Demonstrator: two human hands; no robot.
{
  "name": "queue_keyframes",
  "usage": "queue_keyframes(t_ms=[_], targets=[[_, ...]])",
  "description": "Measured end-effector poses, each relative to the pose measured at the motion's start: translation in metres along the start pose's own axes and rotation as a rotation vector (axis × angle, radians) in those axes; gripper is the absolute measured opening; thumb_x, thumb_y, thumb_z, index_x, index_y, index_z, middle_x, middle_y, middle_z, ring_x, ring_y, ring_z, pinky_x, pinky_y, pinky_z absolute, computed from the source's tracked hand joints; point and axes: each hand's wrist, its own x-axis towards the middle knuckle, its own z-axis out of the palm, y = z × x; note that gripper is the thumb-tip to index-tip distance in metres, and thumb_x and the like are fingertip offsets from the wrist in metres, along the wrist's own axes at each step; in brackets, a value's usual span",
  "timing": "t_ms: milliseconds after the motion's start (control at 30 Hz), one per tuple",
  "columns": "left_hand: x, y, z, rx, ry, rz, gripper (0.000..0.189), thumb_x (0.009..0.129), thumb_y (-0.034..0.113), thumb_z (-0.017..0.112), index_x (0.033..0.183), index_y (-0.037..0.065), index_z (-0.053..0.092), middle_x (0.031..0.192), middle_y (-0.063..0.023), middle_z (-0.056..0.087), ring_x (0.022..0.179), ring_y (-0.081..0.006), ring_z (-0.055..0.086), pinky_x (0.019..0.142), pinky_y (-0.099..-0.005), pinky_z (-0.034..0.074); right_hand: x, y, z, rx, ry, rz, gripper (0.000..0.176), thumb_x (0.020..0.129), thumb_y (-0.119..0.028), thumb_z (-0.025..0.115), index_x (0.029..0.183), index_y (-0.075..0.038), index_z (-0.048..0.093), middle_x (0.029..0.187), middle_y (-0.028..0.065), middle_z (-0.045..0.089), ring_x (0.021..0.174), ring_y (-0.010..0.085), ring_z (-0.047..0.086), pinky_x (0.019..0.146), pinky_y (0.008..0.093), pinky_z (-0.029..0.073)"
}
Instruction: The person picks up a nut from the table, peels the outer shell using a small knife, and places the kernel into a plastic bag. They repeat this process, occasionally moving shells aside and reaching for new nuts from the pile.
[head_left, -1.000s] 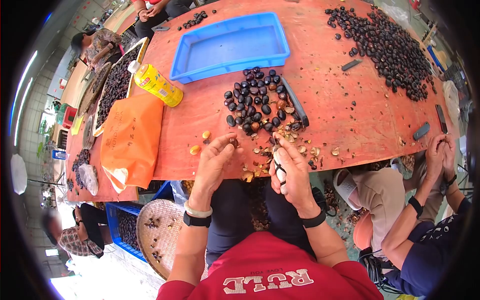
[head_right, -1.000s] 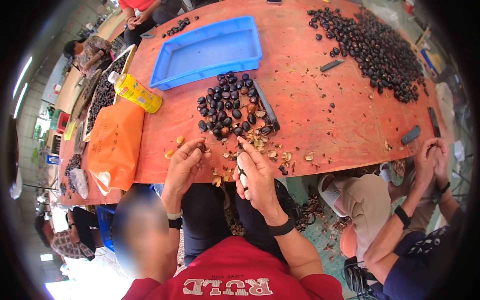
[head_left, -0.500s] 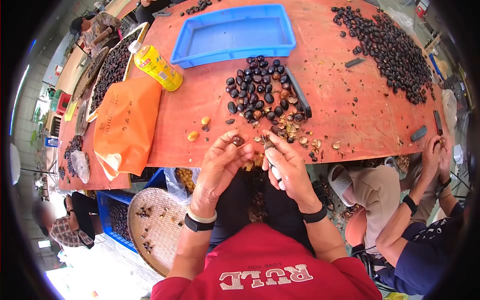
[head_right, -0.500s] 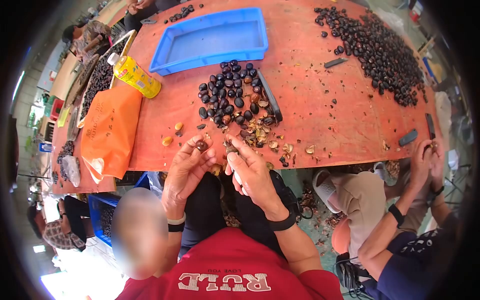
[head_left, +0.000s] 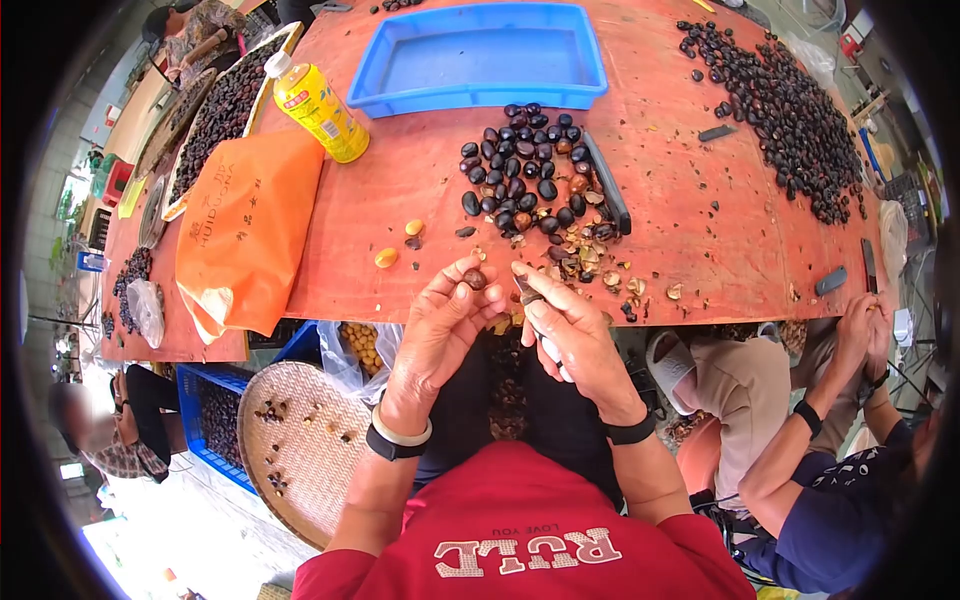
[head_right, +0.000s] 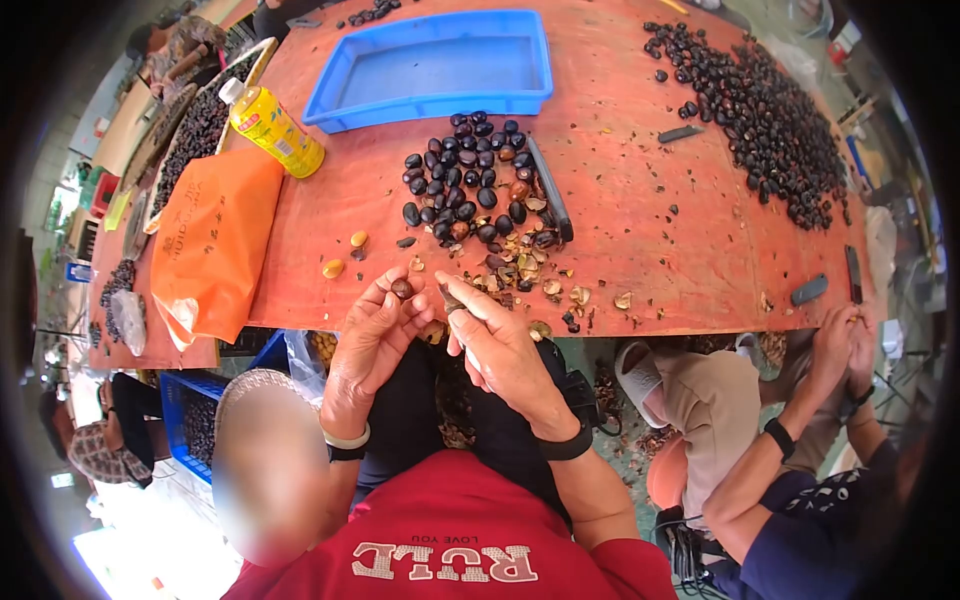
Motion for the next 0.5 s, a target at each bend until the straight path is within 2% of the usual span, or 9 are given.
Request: queue_keyframes(t_ms=[267,500], targets=[[-0.001,-0.002,0.002,0.005,0.002,0.006,0.031,0.092,0.009,0.054,0.122,0.002,0.049,0.113,-0.0080,0.056,0.099,-0.0185,0.057,0.091,-0.0348,0.046,-0.005,-0.005,0.012,0.005,-0.059,0.074,0.047,0.095,-0.019,0.048,0.139,-0.009,0.036,0.071,0.0016,0.052,0.042,0.0008,0.038,0.037,0.0159,0.033],[-0.002,-0.005,0.002,0.065,-0.002,0.023,0.031,0.091,0.008,0.054,0.122,0.004,0.050,0.110,-0.0065,0.057,0.101,-0.0169,0.056,0.090,-0.0325,0.044,-0.002,0.004,0.018,-0.033,-0.046,0.045,0.052,0.094,-0.020,0.049,0.141,-0.008,0.031,0.071,0.0030,0.052,0.043,0.0026,0.041,0.039,0.0169,0.035]])
